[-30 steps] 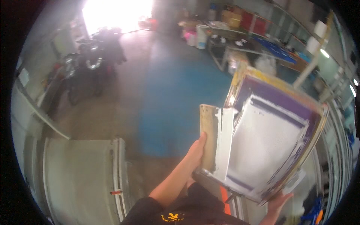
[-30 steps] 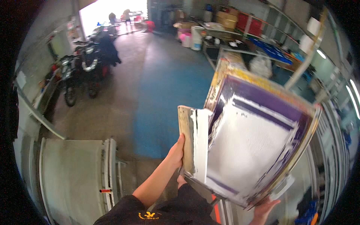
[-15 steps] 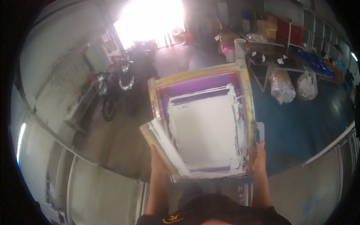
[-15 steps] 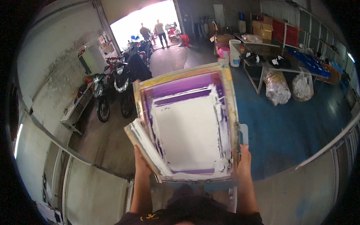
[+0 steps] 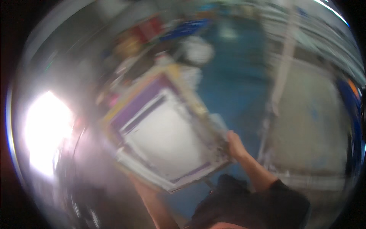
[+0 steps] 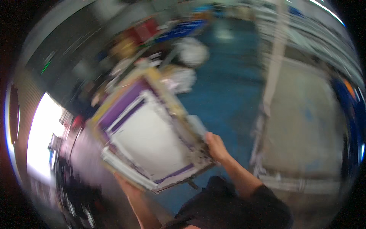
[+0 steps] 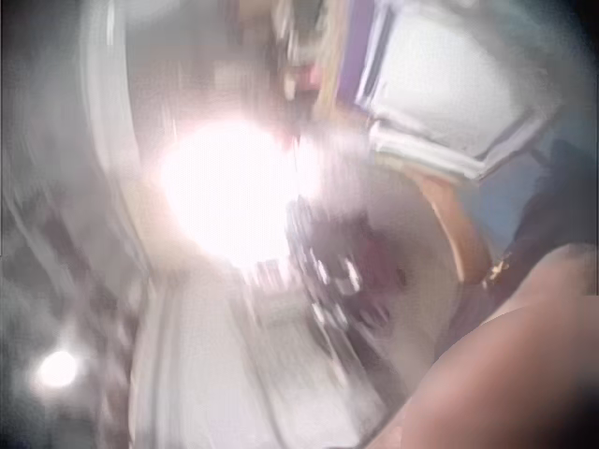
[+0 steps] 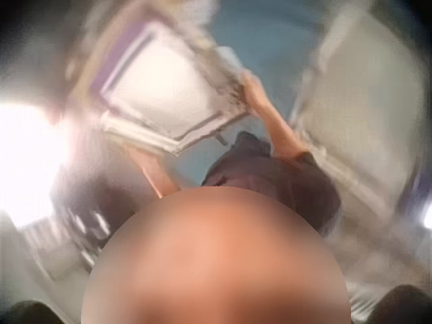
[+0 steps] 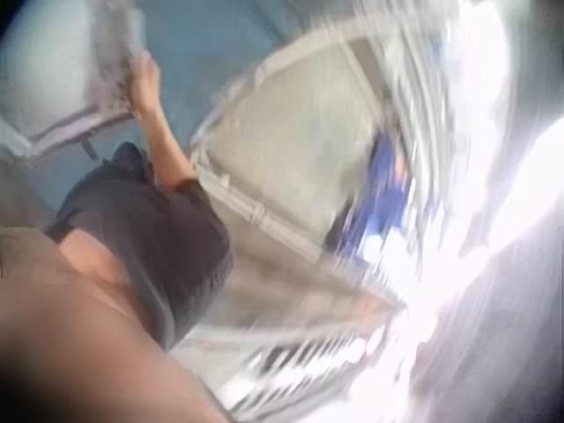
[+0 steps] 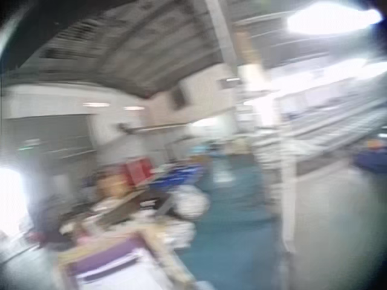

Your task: The person repeatedly uses a squeegee to spread white ink across a screen printing frame mounted on a table. The person occasionally lifts the frame to inspect the ink distribution and then resumes squeegeeing. The process is repeated multiple times without a visible final printed product.

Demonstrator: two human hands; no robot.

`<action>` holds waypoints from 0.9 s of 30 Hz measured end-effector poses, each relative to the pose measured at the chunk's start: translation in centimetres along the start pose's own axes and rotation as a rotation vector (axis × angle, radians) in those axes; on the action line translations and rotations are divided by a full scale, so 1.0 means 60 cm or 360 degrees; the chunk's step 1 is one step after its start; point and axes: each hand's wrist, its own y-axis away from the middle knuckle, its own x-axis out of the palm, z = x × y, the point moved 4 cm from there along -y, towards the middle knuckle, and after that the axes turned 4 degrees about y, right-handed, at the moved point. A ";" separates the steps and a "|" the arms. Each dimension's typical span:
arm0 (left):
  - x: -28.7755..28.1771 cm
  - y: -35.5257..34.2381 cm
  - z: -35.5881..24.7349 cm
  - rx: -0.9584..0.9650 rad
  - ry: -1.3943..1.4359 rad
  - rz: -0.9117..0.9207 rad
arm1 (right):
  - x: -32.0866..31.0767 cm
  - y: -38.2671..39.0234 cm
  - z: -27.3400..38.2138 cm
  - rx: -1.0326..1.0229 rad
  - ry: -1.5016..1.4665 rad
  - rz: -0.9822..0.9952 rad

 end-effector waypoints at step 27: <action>0.683 0.055 0.343 -0.0984 -0.0854 0.2156 | 0.174 0.565 -0.188 -0.0168 -0.0039 -0.1221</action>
